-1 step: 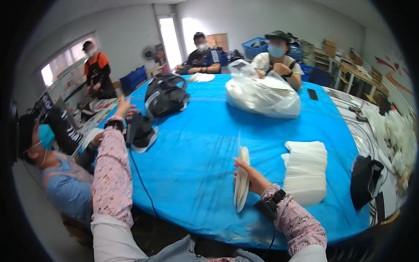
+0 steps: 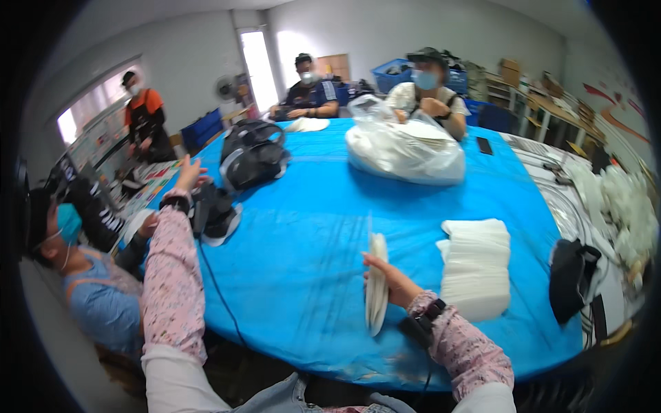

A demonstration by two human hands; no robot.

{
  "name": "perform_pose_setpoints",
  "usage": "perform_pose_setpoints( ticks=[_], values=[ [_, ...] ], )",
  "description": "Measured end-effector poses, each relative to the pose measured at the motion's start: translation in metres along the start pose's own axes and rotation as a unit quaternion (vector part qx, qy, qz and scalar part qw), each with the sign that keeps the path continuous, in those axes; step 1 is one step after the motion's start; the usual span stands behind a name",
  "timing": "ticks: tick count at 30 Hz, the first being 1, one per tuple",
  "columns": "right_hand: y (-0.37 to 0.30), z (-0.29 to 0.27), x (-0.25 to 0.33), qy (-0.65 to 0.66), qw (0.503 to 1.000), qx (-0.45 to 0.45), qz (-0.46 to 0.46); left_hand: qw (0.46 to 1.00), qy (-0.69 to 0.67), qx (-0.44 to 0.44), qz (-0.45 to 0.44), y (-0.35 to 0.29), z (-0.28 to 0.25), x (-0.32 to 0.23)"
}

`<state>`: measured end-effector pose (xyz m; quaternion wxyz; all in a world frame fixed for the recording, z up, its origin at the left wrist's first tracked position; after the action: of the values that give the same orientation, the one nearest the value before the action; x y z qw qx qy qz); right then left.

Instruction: The person organizes white shoe components by stacking them and placing them into a large plastic bag on a work table alongside other workers.

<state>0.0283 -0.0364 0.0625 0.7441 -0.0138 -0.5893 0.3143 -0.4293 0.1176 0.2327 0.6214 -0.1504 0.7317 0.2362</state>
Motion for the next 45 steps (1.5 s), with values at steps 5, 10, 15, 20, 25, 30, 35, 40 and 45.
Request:
perform_pose_setpoints(
  ticks=[5, 10, 15, 20, 25, 30, 35, 40, 45],
  values=[
    [0.001, -0.010, -0.001, 0.050, 0.999, -0.022, 0.003, 0.862, -0.022, 0.231, 0.451, -0.101, 0.145, -0.025],
    [-0.005, -0.010, -0.001, 0.034, 0.999, -0.020, -0.002, 0.698, -0.073, 0.433, 0.565, -0.281, 0.192, -0.139],
    [-0.001, -0.001, -0.001, 0.033, 0.999, -0.013, 0.006, 0.704, -0.065, 0.434, 0.559, -0.267, 0.192, -0.146],
    [0.001, -0.002, 0.000, 0.002, 0.999, -0.035, 0.009, 0.771, 0.093, 0.542, 0.321, -0.238, 0.181, -0.047],
    [-0.003, 0.009, 0.024, -0.136, 0.986, 0.001, -0.091, 0.779, 0.025, 0.616, -0.115, -0.269, 0.185, 0.038],
    [0.024, 0.007, 0.013, -0.339, 0.921, -0.041, -0.186, 0.787, -0.133, 0.556, -0.230, -0.279, 0.188, 0.058],
    [0.026, 0.009, 0.028, -0.362, 0.912, -0.069, -0.177, 0.852, -0.203, 0.447, -0.182, -0.265, 0.187, 0.090],
    [0.010, 0.006, 0.036, -0.247, 0.966, -0.011, -0.078, 0.845, -0.285, 0.414, -0.185, -0.268, 0.200, 0.097],
    [0.009, 0.003, 0.019, -0.222, 0.967, -0.053, -0.109, 0.861, -0.283, 0.410, -0.100, -0.272, 0.218, 0.111]
  ],
)
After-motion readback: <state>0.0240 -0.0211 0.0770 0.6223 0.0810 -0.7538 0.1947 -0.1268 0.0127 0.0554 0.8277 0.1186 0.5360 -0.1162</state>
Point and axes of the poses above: each hand's wrist, its own y-axis towards the middle knuckle, its own z-axis out of the palm, x = y × z, the point moved 1 cm from there along y, towards the middle knuckle, and after that the axes turned 14 degrees about -y, right-handed, at the moved point
